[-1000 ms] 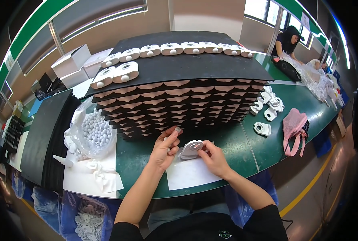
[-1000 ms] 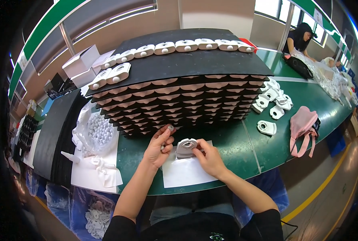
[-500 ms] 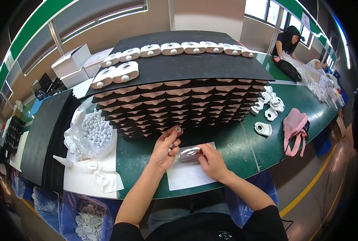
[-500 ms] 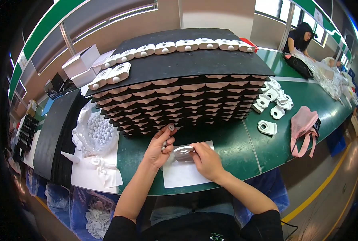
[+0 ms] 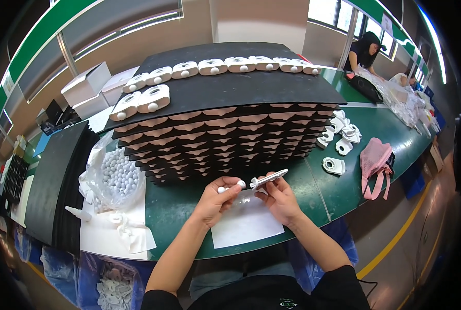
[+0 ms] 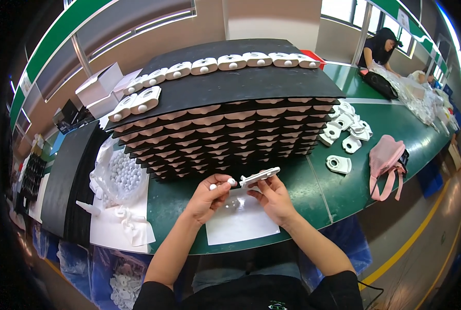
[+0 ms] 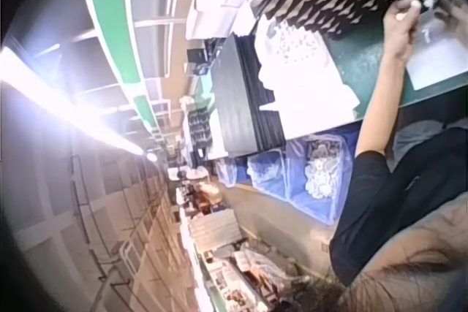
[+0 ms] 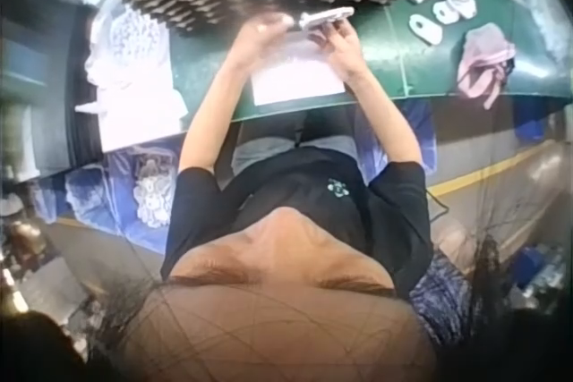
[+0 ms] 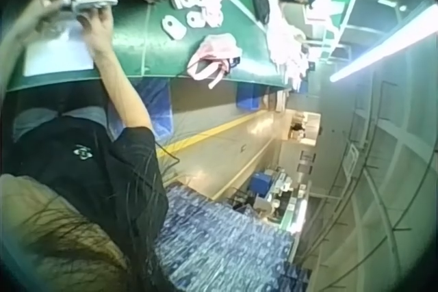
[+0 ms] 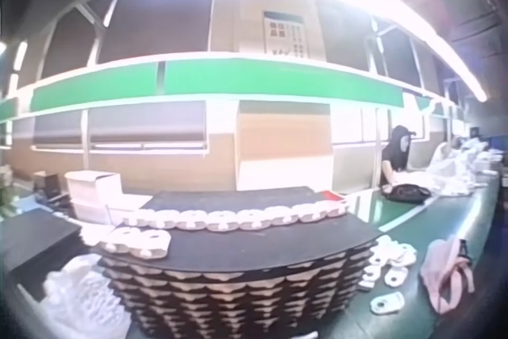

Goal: Assembling small plastic light fixture housings by applying glue and joining components.

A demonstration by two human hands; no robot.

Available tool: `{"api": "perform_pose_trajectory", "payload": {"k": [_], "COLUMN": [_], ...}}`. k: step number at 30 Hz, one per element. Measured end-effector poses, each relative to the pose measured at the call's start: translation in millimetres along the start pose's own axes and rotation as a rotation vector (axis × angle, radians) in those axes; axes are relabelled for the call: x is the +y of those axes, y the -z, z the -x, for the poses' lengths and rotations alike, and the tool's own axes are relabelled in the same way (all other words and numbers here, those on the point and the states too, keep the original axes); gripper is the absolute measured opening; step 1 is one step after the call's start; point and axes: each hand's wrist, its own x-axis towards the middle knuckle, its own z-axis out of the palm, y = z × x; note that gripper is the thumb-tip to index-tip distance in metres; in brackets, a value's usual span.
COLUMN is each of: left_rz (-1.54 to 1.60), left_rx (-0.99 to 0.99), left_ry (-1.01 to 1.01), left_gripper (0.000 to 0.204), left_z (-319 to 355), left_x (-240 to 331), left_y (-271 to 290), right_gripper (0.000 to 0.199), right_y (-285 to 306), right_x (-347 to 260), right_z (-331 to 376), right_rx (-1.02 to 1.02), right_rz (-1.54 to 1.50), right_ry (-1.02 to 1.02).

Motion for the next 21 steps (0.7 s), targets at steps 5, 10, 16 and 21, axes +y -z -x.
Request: {"api": "perform_pose_trajectory", "payload": {"k": [5, 10, 16, 21], "left_rz": [-0.057, -0.077, -0.124, -0.218], "left_rx": [-0.043, -0.077, -0.111, -0.33], "left_ry": [0.04, 0.062, 0.079, -0.006], "left_gripper": [0.019, 0.014, 0.012, 0.019], "left_z": [-1.0, 1.7, -0.5, 2.1], "left_x": [-4.0, -0.7, -3.6, -4.1], "left_y": [0.8, -0.9, 4.1, 6.5], "right_gripper": [0.015, 0.011, 0.006, 0.008], "right_y": [-2.2, -3.3, -6.7, -3.7], "right_x": [0.4, -0.1, -1.0, -0.6], "right_z": [2.2, 2.6, 2.6, 5.9], "right_rx": [-0.039, -0.043, -0.092, -0.262], "right_rz": [-0.028, 0.015, 0.088, 0.275], "right_ry": [-0.005, -0.013, -0.031, 0.075]}}
